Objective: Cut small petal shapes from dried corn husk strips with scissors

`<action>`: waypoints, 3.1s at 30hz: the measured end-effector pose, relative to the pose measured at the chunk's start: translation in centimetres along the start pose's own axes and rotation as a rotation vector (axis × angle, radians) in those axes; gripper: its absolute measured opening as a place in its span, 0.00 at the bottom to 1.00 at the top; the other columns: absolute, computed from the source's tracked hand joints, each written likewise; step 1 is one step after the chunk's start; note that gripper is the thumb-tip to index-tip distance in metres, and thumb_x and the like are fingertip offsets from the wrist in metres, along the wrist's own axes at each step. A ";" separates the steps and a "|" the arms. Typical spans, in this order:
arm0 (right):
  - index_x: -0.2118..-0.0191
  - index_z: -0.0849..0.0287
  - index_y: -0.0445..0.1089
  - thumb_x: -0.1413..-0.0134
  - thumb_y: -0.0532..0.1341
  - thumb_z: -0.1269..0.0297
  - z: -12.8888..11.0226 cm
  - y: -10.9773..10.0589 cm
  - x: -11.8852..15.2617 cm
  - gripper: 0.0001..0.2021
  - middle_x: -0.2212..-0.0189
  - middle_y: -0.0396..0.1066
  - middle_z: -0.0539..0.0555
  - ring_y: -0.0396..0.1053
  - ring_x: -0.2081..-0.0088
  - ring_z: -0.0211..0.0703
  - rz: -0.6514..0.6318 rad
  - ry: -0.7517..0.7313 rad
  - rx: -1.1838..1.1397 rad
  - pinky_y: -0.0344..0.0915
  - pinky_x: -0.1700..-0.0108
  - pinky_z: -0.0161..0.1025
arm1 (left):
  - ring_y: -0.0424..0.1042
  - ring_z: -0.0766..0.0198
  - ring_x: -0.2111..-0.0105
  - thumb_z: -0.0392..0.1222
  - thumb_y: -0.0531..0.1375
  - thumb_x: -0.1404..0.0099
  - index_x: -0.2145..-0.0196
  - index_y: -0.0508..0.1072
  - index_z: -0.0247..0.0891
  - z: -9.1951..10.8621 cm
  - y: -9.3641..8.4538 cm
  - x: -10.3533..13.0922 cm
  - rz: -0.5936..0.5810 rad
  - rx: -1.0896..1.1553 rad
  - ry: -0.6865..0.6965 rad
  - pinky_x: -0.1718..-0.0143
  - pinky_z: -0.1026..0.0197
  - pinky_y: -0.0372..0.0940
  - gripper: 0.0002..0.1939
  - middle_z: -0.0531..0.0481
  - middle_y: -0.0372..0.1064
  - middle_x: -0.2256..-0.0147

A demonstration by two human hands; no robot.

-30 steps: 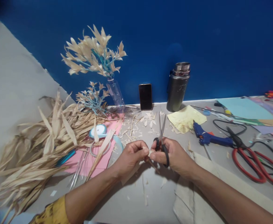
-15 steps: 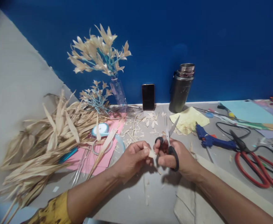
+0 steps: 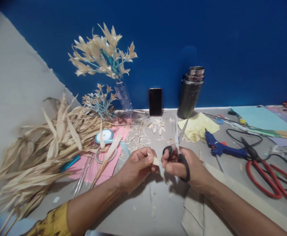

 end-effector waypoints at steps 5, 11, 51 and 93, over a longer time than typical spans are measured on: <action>0.68 0.57 0.66 0.57 0.72 0.60 -0.2 0.9 0.2 0.15 0.77 0.72 0.49 0.68 0.73 0.42 0.099 0.071 0.154 0.62 0.70 0.36 | 0.63 0.70 0.76 0.50 0.71 0.46 0.74 0.67 0.35 -0.3 0.0 0.1 0.010 -0.112 0.015 0.70 0.65 0.57 0.20 0.53 0.65 0.78; 0.71 0.57 0.65 0.56 0.70 0.55 0.2 0.6 -0.4 0.16 0.77 0.66 0.47 0.65 0.74 0.40 -0.048 -0.008 -0.023 0.61 0.71 0.36 | 0.63 0.68 0.77 0.52 0.70 0.45 0.74 0.67 0.36 -0.3 0.8 0.1 -0.085 0.067 -0.019 0.66 0.60 0.64 0.19 0.54 0.64 0.79; 0.73 0.56 0.63 0.50 0.63 0.60 3.2 1.5 -0.6 0.10 0.77 0.60 0.46 0.57 0.73 0.39 0.027 0.115 0.744 0.55 0.70 0.35 | 0.68 0.66 0.76 0.36 0.64 0.49 0.78 0.67 0.36 3.2 -2.5 -0.1 0.384 0.015 0.179 0.67 0.61 0.62 0.08 0.49 0.70 0.78; 0.81 0.55 0.57 0.50 0.59 0.54 3.3 2.6 0.0 0.16 0.86 0.62 0.47 0.55 0.81 0.34 -0.033 0.284 0.478 0.52 0.77 0.33 | 0.71 0.64 0.76 0.38 0.65 0.50 0.78 0.65 0.37 2.4 -2.6 -0.3 0.300 -0.074 0.098 0.67 0.60 0.66 0.10 0.48 0.71 0.78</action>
Point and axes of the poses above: each hand's wrist, its own x-axis away from the middle knuckle, its own y-axis out of the palm, z = x × y, the point moved 8 cm from there along -x, towards the middle knuckle
